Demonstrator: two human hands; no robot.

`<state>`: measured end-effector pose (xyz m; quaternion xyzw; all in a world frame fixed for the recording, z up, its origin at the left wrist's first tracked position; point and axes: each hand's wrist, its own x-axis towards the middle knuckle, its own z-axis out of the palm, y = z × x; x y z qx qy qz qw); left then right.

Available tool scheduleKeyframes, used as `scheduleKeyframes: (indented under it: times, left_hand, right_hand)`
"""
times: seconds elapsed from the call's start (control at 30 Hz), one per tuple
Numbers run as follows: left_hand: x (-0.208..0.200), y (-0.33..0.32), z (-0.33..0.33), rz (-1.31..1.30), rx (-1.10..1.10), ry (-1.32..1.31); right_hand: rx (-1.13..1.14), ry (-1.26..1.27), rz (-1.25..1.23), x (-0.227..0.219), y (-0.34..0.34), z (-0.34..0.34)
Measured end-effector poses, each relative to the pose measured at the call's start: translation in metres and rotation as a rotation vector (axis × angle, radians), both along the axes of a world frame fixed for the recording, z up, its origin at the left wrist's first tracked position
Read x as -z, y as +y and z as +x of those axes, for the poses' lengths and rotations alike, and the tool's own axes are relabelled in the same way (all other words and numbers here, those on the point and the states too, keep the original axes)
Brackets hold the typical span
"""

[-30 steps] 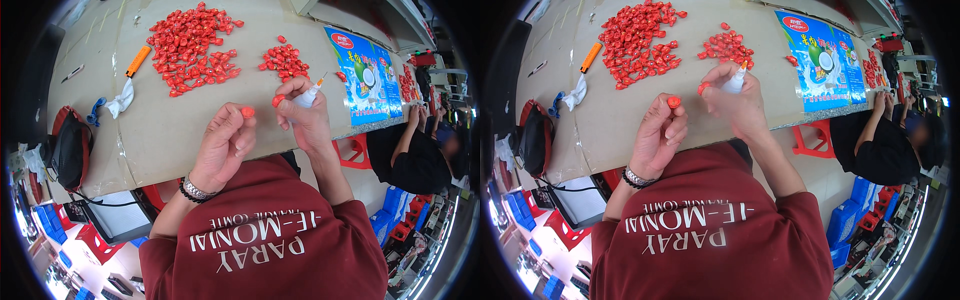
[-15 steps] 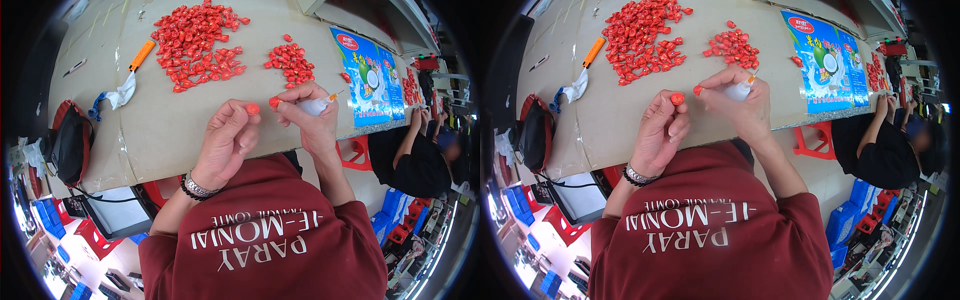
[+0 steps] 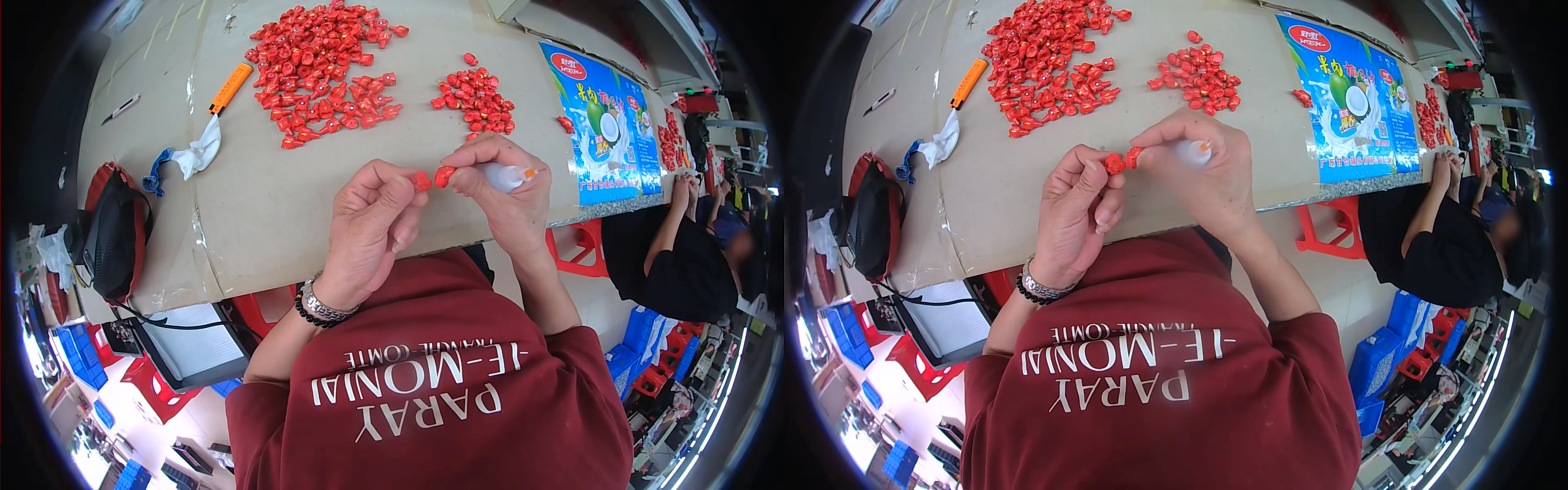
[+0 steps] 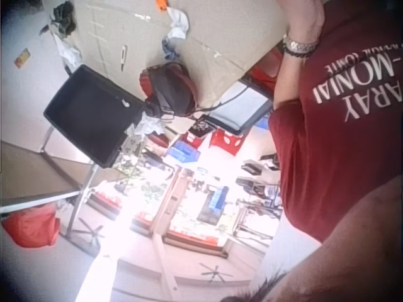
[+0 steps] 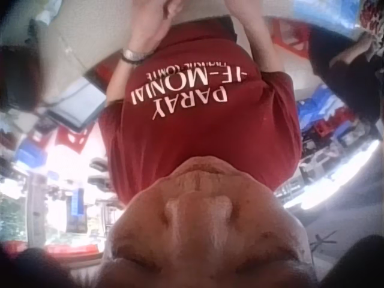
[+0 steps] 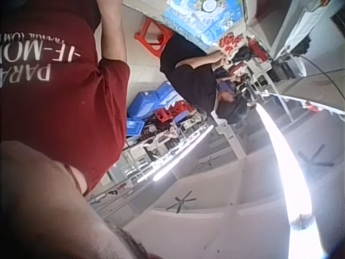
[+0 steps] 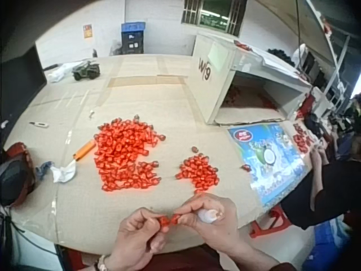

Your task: The person repeatedly picks up small red candies from a table, uses a syringe to inject a liquid into each one, and then places the filled candies into a pile. The process is continuous and repetitive throughout the clip.

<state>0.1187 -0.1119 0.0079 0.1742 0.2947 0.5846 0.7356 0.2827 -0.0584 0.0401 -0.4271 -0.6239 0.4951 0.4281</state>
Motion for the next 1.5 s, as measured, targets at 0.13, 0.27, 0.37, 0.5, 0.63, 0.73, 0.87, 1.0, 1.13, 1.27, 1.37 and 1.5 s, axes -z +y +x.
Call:
scheduleKeyframes:
  times: [0.13, 0.27, 0.37, 0.5, 0.63, 0.73, 0.87, 1.0, 1.13, 1.27, 1.37, 1.5]
  left_hand:
    - [0.0, -0.001, 0.0, 0.009, -0.012, 0.052]
    - [0.0, -0.001, 0.001, 0.023, -0.006, 0.069]
    - [-0.001, -0.002, 0.0, 0.014, 0.006, 0.083]
    - [-0.003, -0.003, 0.001, 0.002, -0.002, 0.067]
    - [-0.003, -0.005, 0.003, 0.063, -0.046, 0.158]
    - [-0.002, -0.006, 0.004, 0.101, -0.063, 0.181]
    - [0.002, -0.005, 0.004, 0.169, -0.085, 0.231]
    - [-0.001, -0.005, 0.003, 0.227, -0.096, 0.349]
    - [-0.001, -0.004, 0.003, 0.308, -0.136, 0.459]
    - [-0.006, -0.003, 0.002, 0.278, -0.209, 0.555]
    - [-0.006, -0.003, 0.002, 0.337, -0.297, 0.706]
    - [-0.004, -0.005, 0.0, 0.406, -0.258, 0.824]
  right_hand:
    - [-0.085, -0.136, 0.252, -0.004, 0.004, 0.0]
    - [-0.108, -0.172, 0.275, -0.002, 0.004, 0.0]
    - [-0.114, -0.171, 0.255, -0.002, 0.003, 0.0]
    - [-0.118, -0.153, 0.227, -0.001, 0.002, -0.001]
    - [-0.115, -0.115, 0.224, 0.002, 0.0, -0.004]
    - [-0.09, -0.059, 0.162, 0.01, -0.003, -0.004]
    - [-0.113, -0.041, 0.19, 0.012, -0.005, -0.004]
    - [-0.141, -0.016, 0.262, 0.012, -0.003, -0.002]
    - [-0.16, -0.068, 0.401, 0.013, 0.002, 0.0]
    - [-0.069, -0.126, 0.397, 0.002, -0.001, -0.005]
    - [-0.034, -0.074, 0.228, 0.004, -0.008, -0.007]
    - [-0.01, -0.073, 0.066, 0.005, -0.014, -0.009]
